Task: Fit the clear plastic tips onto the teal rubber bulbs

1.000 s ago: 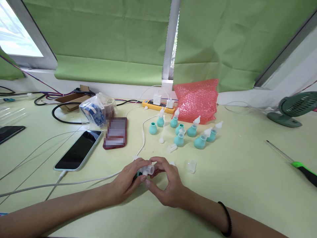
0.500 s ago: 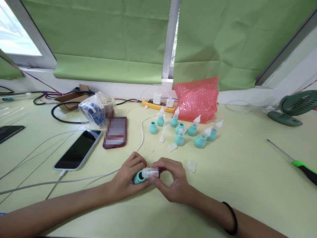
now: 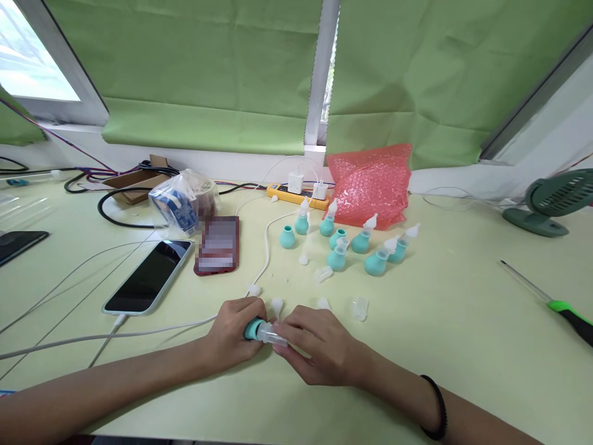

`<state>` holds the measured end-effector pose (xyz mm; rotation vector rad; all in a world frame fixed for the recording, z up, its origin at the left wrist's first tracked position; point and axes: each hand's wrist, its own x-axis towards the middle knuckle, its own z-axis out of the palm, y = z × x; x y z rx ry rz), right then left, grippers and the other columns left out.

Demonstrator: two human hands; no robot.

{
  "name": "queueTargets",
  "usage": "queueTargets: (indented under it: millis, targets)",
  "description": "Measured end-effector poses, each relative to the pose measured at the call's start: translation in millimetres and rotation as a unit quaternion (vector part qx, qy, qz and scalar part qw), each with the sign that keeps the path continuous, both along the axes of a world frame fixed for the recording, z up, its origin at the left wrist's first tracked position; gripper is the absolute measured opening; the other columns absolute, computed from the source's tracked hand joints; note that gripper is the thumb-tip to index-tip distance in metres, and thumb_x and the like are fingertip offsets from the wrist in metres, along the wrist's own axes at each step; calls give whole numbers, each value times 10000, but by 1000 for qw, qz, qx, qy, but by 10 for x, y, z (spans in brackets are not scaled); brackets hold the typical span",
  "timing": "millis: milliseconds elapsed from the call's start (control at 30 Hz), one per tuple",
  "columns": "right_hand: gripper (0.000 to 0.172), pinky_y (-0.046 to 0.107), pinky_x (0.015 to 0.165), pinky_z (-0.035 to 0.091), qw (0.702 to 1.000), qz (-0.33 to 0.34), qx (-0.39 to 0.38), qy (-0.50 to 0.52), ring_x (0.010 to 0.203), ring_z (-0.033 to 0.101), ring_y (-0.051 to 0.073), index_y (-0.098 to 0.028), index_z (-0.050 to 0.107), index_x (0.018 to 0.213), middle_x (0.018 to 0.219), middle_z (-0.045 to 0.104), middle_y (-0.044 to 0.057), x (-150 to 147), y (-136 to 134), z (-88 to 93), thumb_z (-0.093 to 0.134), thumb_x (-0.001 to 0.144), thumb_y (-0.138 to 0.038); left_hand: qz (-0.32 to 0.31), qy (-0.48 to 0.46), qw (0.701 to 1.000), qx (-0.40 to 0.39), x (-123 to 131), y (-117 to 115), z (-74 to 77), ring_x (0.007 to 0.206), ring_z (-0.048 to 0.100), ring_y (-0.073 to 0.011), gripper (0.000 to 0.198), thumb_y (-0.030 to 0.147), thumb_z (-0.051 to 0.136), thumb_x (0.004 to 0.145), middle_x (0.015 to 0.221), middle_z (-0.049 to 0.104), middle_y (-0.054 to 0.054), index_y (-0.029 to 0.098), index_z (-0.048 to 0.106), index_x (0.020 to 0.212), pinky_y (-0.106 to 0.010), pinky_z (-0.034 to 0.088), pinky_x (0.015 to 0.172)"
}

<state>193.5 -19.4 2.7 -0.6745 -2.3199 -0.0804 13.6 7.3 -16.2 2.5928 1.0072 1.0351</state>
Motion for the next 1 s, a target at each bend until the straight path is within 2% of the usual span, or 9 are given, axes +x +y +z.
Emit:
queueTargets:
  millis: [167,333,467,567,667,733,800,900,1000]
  targets:
    - [297,243,483,407,996,5,30,-84,596,536,134,-164,436,1045,694,604,46,3,22,9,496,754,-141,16,69,998,0,3,13,-3,467,470,-115,90,96,425,570,489,501,24,184,436,586,-214,296,433]
    - [261,254,559,442,999,-28,-7,-31,658,569,147,-159,455,1009,715,613,49,-44,-23,-25,502,754,-140,25,124,992,-10,0,27,5,528,519,-134,97,103,443,586,560,566,17,183,470,636,-220,340,471]
    - [235,252,520,431,999,-43,-26,-21,592,556,145,-143,472,994,648,595,44,-77,-45,-95,490,760,-154,38,189,981,-5,2,36,11,580,544,-161,105,120,470,593,620,593,0,177,492,679,-237,354,482]
    - [207,240,456,400,996,-51,-70,10,491,507,126,-137,511,966,555,552,17,-111,-47,-122,477,764,-168,40,214,976,-3,2,43,17,590,548,-170,107,129,477,594,631,595,-9,173,497,689,-246,361,485]
    - [165,227,429,397,979,-70,-167,94,447,476,108,-148,566,892,511,532,3,-156,-54,-129,492,755,-200,40,212,976,-2,1,46,16,591,550,-171,97,133,480,600,630,593,-9,173,494,688,-248,365,488]
    - [150,218,418,407,952,-83,-250,157,441,478,100,-158,596,841,521,544,7,-190,-64,-132,507,744,-229,41,211,977,1,3,47,13,588,549,-169,75,136,480,615,627,588,-11,173,486,679,-248,365,489]
    - [161,212,384,400,906,-92,-353,213,402,462,89,-154,614,798,498,528,-2,-222,-76,-132,525,733,-271,43,214,976,5,8,47,14,582,547,-166,76,125,479,617,624,581,-10,174,479,676,-245,363,484]
    - [228,208,343,383,807,-93,-508,287,355,443,77,-129,612,754,459,480,-24,-257,-86,-108,566,699,-345,48,220,974,20,17,42,23,568,540,-162,81,119,481,614,613,573,-6,175,471,671,-240,355,470]
    - [279,203,345,397,721,-78,-605,329,371,483,82,-115,586,685,502,511,-12,-275,-83,-56,606,651,-391,54,223,972,47,22,29,35,546,531,-162,35,160,493,635,590,562,-6,175,466,652,-240,340,450]
